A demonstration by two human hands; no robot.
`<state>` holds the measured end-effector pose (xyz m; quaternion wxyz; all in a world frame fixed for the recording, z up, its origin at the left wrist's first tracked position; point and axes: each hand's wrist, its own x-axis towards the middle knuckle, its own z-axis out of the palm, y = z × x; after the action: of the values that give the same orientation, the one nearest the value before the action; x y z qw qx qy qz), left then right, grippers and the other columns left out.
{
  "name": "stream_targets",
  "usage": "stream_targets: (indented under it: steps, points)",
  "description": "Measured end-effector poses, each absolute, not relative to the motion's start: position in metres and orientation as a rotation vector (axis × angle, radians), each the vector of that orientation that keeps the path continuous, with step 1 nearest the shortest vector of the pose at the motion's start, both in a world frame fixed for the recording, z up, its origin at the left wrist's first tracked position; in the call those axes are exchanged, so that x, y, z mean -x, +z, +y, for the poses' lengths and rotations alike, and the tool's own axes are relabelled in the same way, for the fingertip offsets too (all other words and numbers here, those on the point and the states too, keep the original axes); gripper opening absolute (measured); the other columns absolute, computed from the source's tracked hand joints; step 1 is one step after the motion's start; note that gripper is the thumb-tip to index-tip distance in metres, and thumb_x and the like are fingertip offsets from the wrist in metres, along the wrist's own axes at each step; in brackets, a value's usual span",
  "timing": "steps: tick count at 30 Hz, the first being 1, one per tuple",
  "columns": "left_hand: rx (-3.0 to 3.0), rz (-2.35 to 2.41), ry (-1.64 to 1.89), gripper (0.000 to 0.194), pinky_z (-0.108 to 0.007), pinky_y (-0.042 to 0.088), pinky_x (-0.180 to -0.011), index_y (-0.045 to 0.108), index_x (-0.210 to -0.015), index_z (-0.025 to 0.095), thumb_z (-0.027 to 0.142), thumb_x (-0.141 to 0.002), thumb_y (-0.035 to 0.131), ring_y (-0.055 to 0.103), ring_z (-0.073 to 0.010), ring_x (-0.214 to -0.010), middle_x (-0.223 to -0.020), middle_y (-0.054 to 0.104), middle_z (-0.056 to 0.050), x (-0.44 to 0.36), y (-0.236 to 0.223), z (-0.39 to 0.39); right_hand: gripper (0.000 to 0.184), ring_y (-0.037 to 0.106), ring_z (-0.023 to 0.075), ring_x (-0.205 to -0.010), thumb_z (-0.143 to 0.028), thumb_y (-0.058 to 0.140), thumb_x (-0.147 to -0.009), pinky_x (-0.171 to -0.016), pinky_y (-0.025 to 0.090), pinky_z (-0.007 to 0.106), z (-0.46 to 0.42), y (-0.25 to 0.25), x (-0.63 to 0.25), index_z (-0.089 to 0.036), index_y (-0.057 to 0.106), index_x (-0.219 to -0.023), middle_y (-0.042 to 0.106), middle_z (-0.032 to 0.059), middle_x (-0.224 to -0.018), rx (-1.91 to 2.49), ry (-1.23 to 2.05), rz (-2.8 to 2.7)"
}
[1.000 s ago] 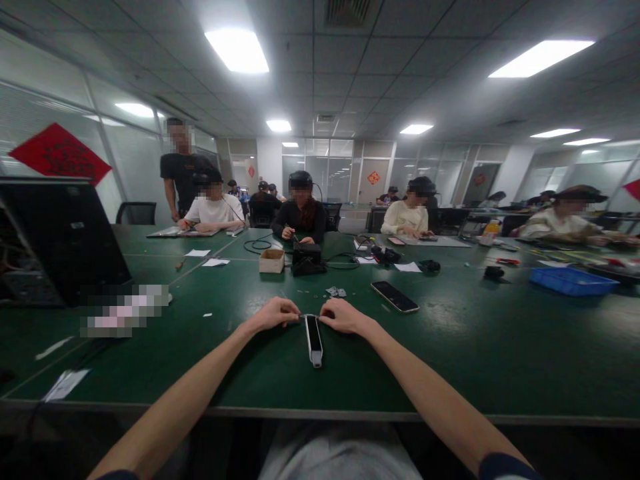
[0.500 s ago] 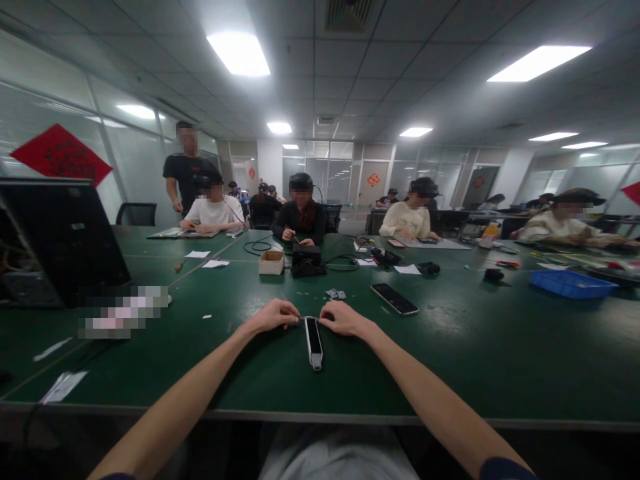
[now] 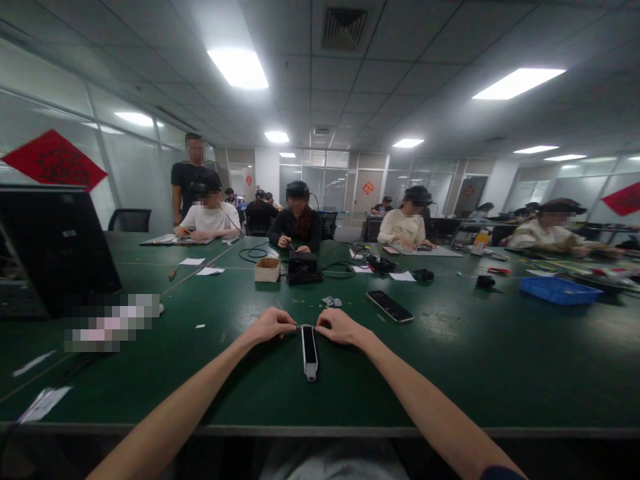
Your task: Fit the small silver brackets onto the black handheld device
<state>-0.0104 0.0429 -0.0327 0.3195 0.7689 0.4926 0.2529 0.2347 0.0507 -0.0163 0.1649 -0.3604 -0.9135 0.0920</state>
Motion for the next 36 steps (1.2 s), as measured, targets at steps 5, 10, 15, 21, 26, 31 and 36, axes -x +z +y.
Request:
stream_targets:
  steps: [5, 10, 15, 21, 26, 31, 36]
  points:
    - [-2.059, 1.366, 0.677, 0.041, -0.022, 0.039, -0.054, 0.07, -0.088, 0.013, 0.049, -0.07, 0.059, 0.051, -0.0116, -0.05, -0.055, 0.059, 0.001, 0.008, -0.033, 0.043, 0.021, 0.053, 0.0143, -0.073, -0.031, 0.054, -0.083, -0.065, 0.041, 0.025, 0.046, -0.012, -0.234, -0.014, 0.066, -0.081, 0.062, 0.0061, -0.082, 1.032, 0.294, -2.577]
    - [-1.984, 1.333, 0.715, 0.045, -0.022, 0.038, -0.053, 0.069, -0.089, 0.011, 0.049, -0.069, 0.059, 0.051, -0.0113, -0.05, -0.057, 0.061, 0.0, 0.006, -0.038, 0.047, 0.018, 0.054, 0.0133, -0.072, -0.027, 0.054, -0.082, -0.065, 0.041, 0.023, 0.045, -0.014, -0.232, -0.013, 0.065, -0.081, 0.062, 0.0058, -0.082, 1.034, 0.34, -2.535]
    - [-1.951, 1.306, 0.715, 0.044, -0.021, 0.036, -0.05, 0.068, -0.083, 0.011, 0.051, -0.066, 0.061, 0.05, -0.0104, -0.048, -0.063, 0.063, -0.001, 0.007, -0.038, 0.047, 0.018, 0.054, 0.0129, -0.072, -0.027, 0.054, -0.082, -0.065, 0.042, 0.023, 0.045, -0.014, -0.232, -0.014, 0.065, -0.081, 0.062, 0.0052, -0.083, 1.022, 0.395, -2.542]
    - [-1.963, 1.286, 0.675, 0.046, -0.021, 0.036, -0.048, 0.067, -0.081, 0.011, 0.054, -0.066, 0.06, 0.051, -0.0107, -0.049, -0.062, 0.062, -0.001, 0.003, -0.029, 0.04, 0.018, 0.055, 0.0131, -0.074, -0.028, 0.054, -0.083, -0.065, 0.043, 0.023, 0.045, -0.015, -0.231, -0.014, 0.065, -0.084, 0.062, 0.0051, -0.085, 1.022, 0.433, -2.537]
    - [-1.91, 1.268, 0.662, 0.048, -0.021, 0.035, -0.045, 0.066, -0.083, 0.01, 0.054, -0.065, 0.062, 0.05, -0.0101, -0.048, -0.068, 0.064, -0.003, 0.002, -0.027, 0.04, 0.036, 0.056, 0.0153, -0.081, -0.048, 0.054, -0.079, -0.07, 0.042, 0.024, 0.072, -0.013, -0.252, -0.016, 0.064, -0.092, 0.062, 0.0061, -0.092, 1.129, 0.463, -2.533]
    - [-1.849, 1.222, 0.681, 0.05, -0.021, 0.037, -0.046, 0.065, -0.08, 0.01, 0.056, -0.06, 0.065, 0.049, -0.0093, -0.047, -0.072, 0.065, -0.004, 0.004, -0.026, 0.041, 0.048, 0.042, 0.0272, -0.111, -0.045, 0.046, -0.083, -0.091, 0.031, 0.039, 0.125, -0.016, -0.312, -0.011, 0.051, -0.117, 0.049, 0.0175, -0.119, 1.862, -0.126, -1.986]
    - [-1.868, 1.171, 0.662, 0.049, -0.022, 0.038, -0.047, 0.064, -0.083, 0.01, 0.056, -0.064, 0.063, 0.05, -0.0103, -0.051, -0.075, 0.064, -0.004, 0.009, -0.03, 0.048, 0.068, 0.037, 0.0361, -0.115, -0.051, 0.049, -0.078, -0.091, 0.027, 0.046, 0.158, -0.039, -0.351, 0.001, 0.045, -0.122, 0.042, 0.0286, -0.123, 2.314, -0.135, -1.767]
